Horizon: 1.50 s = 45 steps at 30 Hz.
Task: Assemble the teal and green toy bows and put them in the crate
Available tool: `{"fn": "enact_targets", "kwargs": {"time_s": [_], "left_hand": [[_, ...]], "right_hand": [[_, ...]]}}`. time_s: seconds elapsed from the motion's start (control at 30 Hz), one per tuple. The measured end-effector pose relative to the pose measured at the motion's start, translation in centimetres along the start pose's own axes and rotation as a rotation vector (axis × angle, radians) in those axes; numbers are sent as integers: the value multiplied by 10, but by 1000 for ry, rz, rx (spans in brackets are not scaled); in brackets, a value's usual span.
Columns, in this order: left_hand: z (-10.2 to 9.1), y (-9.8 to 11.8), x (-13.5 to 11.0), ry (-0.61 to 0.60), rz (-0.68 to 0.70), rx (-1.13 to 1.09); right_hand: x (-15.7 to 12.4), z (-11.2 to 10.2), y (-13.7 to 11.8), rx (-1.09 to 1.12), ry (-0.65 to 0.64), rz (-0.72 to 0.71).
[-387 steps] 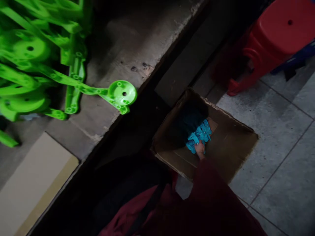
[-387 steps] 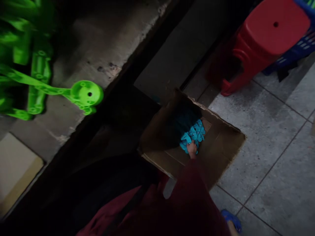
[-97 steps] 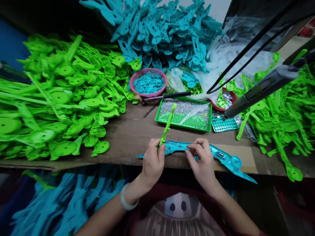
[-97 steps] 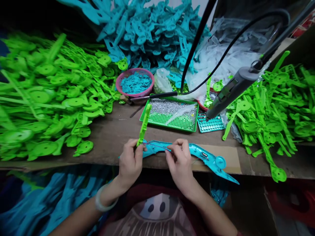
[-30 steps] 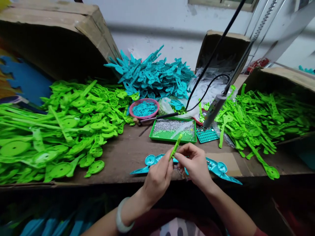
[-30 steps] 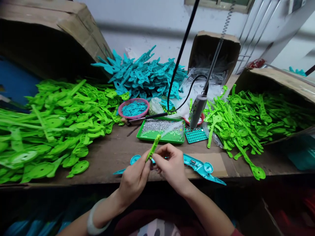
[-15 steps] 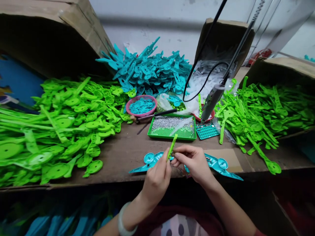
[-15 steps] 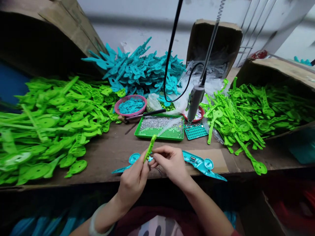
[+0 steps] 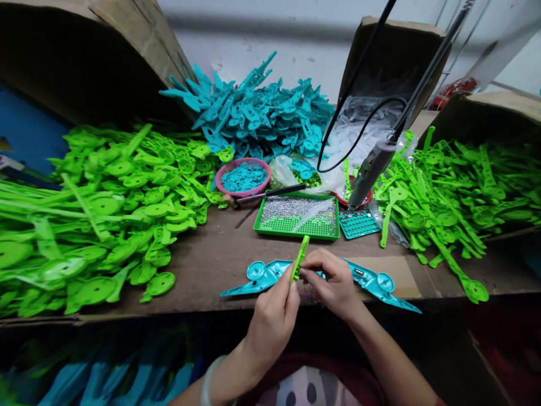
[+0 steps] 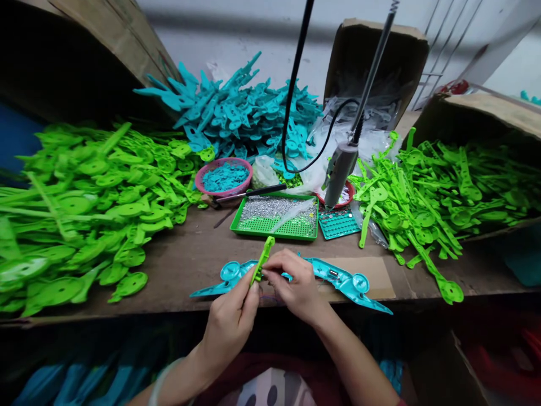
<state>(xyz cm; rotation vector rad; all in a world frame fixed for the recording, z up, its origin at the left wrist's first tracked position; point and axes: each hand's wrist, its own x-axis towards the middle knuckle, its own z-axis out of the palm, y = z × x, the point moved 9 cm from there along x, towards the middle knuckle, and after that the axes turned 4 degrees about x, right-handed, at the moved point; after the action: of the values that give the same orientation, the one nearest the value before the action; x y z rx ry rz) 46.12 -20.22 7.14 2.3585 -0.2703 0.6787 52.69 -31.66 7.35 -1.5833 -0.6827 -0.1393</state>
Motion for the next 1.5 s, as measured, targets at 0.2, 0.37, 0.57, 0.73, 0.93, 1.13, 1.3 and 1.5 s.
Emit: {"fn": "enact_targets", "kwargs": {"time_s": [0.2,0.37,0.57,0.73,0.93,1.13,1.3,1.5], "left_hand": [[18,-13,-5,-199,-251,-333],[22,-12,-8,-251,-253,-420],[19,-21,-8,-227,-271,-544],[48,-66,-4,-301,-766,-899],[50,-108,17,-123,-895,-954],[17,-125,8,82,-888,-888],[-44,-161,-24,153,-969,-883],[-61,-195,-44,215,-1066,-958]], "right_hand": [[-5,-4,14,181,-19,122],[-10,-3,28,294,-15,257],[-20,31,61,688,25,649],[-15,51,72,668,3,767],[-27,45,49,334,-273,677],[-14,19,35,-82,-292,391],[-15,70,28,-124,-493,281],[-11,115,37,-198,-526,177]]}}
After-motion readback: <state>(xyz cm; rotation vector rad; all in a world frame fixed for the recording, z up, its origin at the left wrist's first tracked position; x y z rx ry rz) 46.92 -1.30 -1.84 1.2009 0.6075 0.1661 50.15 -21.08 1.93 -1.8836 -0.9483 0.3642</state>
